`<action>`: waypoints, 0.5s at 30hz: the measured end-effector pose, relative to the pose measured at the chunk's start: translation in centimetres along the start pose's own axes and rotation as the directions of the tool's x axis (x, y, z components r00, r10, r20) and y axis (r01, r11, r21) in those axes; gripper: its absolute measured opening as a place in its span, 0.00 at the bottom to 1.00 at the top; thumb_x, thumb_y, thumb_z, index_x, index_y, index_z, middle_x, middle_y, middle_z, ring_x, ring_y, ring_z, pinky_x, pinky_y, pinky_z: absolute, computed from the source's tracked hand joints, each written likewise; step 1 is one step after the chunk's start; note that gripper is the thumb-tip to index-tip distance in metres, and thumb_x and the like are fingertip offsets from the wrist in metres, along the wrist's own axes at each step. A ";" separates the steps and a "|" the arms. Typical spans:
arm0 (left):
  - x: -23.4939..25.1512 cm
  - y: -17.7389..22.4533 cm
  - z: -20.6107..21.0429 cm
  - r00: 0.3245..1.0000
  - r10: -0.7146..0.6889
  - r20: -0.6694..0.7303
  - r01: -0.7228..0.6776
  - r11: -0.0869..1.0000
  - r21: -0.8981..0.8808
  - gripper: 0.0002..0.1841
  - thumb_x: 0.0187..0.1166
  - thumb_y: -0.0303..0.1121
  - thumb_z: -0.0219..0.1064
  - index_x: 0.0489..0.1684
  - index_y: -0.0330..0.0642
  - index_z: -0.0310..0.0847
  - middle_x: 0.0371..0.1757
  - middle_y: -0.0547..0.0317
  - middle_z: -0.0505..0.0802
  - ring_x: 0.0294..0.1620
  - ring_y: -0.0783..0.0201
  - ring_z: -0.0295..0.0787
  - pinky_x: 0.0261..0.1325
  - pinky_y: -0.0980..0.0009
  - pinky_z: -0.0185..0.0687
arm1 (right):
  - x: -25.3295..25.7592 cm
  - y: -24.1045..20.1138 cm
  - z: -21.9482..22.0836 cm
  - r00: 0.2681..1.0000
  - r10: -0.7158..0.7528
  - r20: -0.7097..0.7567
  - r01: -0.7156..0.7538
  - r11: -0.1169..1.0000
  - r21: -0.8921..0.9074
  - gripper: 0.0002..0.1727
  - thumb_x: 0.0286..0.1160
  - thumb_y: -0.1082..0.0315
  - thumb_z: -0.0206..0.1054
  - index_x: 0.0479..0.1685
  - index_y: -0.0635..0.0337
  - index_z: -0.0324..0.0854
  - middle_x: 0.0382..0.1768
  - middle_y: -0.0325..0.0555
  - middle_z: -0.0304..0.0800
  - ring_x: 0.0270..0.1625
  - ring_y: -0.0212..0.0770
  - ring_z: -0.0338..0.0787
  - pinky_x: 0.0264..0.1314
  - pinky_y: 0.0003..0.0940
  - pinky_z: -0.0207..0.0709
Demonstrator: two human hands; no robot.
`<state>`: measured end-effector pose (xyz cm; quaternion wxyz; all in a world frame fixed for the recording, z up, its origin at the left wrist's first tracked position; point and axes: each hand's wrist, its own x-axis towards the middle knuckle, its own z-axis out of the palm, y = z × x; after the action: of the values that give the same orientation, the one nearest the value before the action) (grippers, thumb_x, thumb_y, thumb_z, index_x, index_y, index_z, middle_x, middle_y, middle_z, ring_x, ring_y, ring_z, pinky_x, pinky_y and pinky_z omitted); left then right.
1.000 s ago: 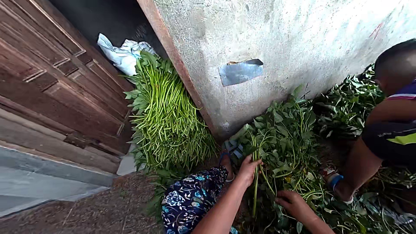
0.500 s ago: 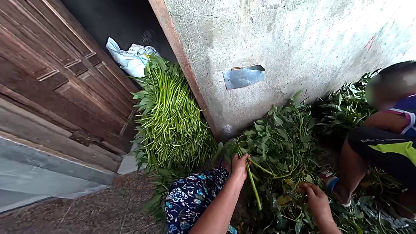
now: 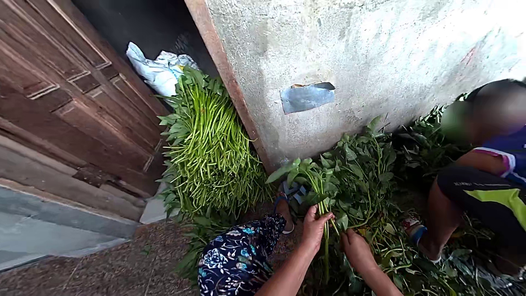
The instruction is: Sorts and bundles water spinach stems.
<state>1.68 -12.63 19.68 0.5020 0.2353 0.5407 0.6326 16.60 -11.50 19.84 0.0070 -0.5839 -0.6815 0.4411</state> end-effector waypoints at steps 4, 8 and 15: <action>2.2 2.6 -1.6 0.987 0.067 -0.143 -0.069 0.998 -0.007 0.17 0.82 0.20 0.64 0.67 0.31 0.73 0.43 0.46 0.91 0.38 0.57 0.91 0.44 0.64 0.89 | -1.2 4.0 1.7 0.929 0.177 0.324 -0.050 0.930 -0.364 0.24 0.91 0.60 0.53 0.73 0.71 0.75 0.69 0.72 0.83 0.74 0.70 0.82 0.77 0.69 0.72; 3.3 4.0 -2.3 0.962 -0.230 -0.147 0.192 0.954 -0.232 0.15 0.91 0.27 0.54 0.72 0.40 0.63 0.38 0.50 0.82 0.32 0.56 0.87 0.41 0.57 0.91 | -0.4 8.7 -0.6 0.785 0.197 0.587 -0.031 0.959 -0.281 0.36 0.86 0.39 0.59 0.74 0.65 0.79 0.64 0.71 0.86 0.64 0.69 0.88 0.70 0.73 0.74; 4.2 4.0 -1.8 0.942 -0.336 -0.007 0.300 0.849 -0.435 0.07 0.92 0.29 0.50 0.52 0.38 0.72 0.32 0.54 0.84 0.23 0.65 0.83 0.30 0.72 0.85 | 11.3 8.4 -5.7 0.950 0.227 -0.216 -0.223 0.974 0.045 0.26 0.87 0.52 0.62 0.65 0.68 0.82 0.62 0.65 0.88 0.68 0.62 0.87 0.74 0.60 0.76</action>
<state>-2.96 -9.32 21.74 0.6162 0.0002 0.4405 0.6529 22.62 0.32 12.50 0.0379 -0.7028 -0.6011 0.3786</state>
